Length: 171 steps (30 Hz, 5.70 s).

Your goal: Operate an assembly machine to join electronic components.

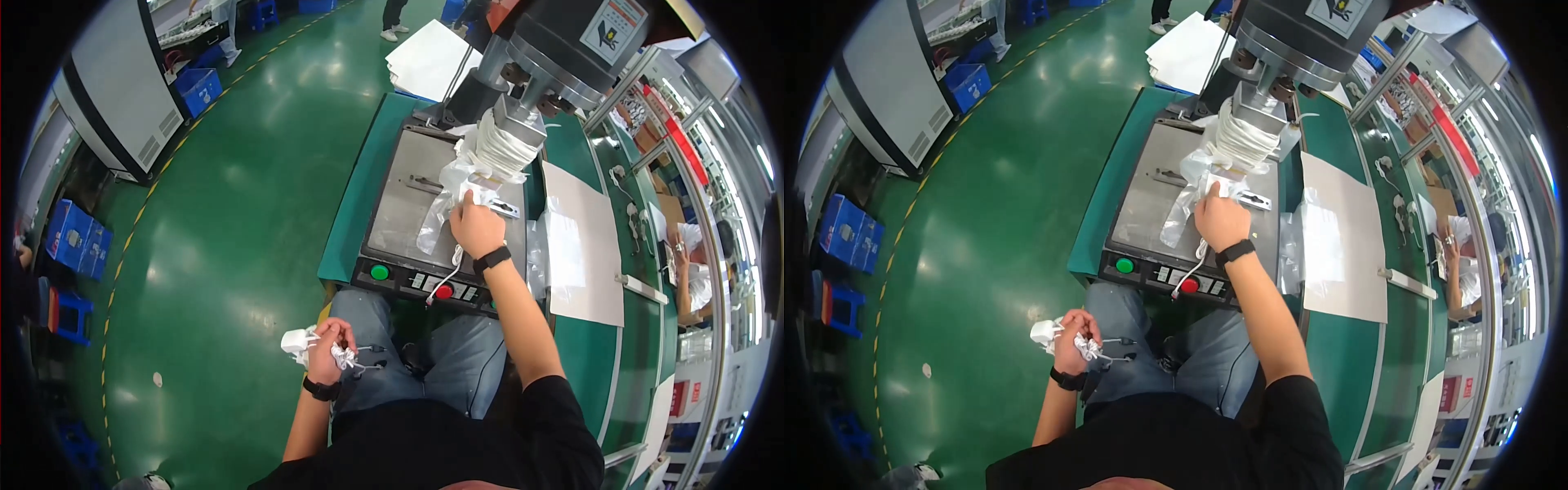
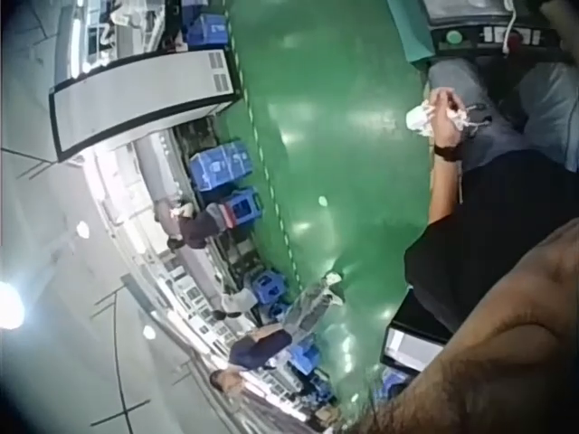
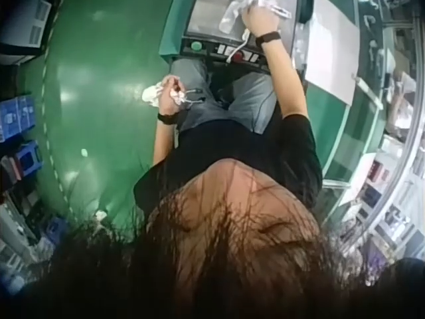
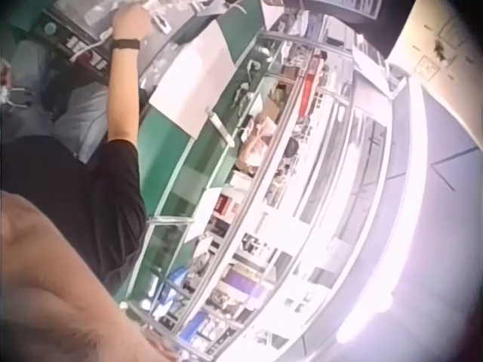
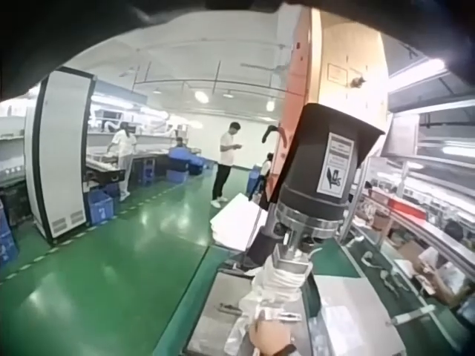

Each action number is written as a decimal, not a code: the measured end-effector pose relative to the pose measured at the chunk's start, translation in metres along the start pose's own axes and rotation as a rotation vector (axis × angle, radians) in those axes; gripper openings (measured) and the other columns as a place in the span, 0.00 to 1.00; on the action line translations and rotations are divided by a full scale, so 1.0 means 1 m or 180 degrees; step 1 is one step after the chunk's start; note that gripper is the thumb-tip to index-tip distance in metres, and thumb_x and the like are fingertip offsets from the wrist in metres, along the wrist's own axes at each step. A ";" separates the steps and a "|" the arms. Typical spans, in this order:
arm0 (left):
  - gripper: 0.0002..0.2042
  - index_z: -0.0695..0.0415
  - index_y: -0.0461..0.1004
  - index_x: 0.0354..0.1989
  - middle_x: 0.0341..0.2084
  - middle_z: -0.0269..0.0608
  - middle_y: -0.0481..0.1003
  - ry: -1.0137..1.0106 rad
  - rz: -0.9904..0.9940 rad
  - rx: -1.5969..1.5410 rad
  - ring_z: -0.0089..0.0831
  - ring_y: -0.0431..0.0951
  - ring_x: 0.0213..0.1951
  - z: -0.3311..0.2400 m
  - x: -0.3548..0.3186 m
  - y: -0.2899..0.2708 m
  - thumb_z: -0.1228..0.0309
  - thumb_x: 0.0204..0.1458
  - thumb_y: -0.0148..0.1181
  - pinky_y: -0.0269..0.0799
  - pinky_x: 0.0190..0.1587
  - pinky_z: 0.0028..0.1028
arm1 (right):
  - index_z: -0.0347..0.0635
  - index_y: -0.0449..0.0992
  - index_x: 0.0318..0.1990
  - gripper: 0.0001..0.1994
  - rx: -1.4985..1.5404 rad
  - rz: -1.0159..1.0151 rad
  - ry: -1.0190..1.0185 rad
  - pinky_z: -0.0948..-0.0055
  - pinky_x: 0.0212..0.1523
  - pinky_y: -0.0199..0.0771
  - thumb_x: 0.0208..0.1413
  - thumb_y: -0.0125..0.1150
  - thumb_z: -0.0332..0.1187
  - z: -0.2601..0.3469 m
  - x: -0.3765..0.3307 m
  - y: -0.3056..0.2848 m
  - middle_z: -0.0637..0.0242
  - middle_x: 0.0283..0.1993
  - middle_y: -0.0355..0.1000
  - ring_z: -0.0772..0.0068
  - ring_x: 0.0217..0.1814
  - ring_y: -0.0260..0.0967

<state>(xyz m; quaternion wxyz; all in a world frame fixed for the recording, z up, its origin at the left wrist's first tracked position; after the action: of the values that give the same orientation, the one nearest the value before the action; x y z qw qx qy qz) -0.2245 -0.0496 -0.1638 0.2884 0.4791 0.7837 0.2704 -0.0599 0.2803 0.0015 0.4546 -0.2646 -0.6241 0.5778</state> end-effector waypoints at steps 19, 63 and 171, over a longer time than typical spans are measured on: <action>0.10 0.62 0.74 0.40 0.32 0.42 0.79 0.1001 0.0326 0.1799 0.27 0.78 0.35 -0.017 0.100 0.074 0.69 0.67 0.49 0.74 0.43 0.28 | 0.42 0.76 0.57 0.27 -0.0020 -0.0195 -0.0369 0.56 0.56 0.70 0.51 0.68 0.43 -0.013 -0.024 -0.013 0.61 0.56 0.72 0.54 0.53 0.73; 0.10 0.63 0.73 0.40 0.32 0.45 0.80 0.0795 0.0189 0.1902 0.31 0.82 0.35 -0.013 0.100 0.076 0.69 0.68 0.48 0.76 0.40 0.28 | 0.31 0.75 0.29 0.13 0.2494 -0.0967 0.0747 0.72 0.25 0.63 0.62 0.63 0.32 -0.094 -0.201 -0.013 0.63 0.21 0.68 0.73 0.22 0.64; 0.04 0.60 0.72 0.45 0.29 0.38 0.75 0.0565 0.0293 0.1319 0.26 0.76 0.33 -0.025 0.051 0.048 0.75 0.65 0.52 0.73 0.40 0.26 | 0.37 0.77 0.54 0.27 0.0402 -0.0565 -0.0317 0.56 0.57 0.69 0.50 0.71 0.45 -0.001 -0.011 -0.031 0.54 0.56 0.73 0.48 0.56 0.71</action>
<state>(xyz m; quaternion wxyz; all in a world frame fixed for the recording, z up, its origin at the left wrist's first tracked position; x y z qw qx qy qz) -0.2326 0.0124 -0.1228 0.1011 0.5376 0.8221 0.1576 -0.0481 0.2651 0.0278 0.4882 -0.1501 -0.6292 0.5858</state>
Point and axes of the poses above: each hand's wrist, its own x-axis towards the middle knuckle, its own y-axis out of the palm, z = x × y, the point moved 10 cm from there along x, towards the middle knuckle
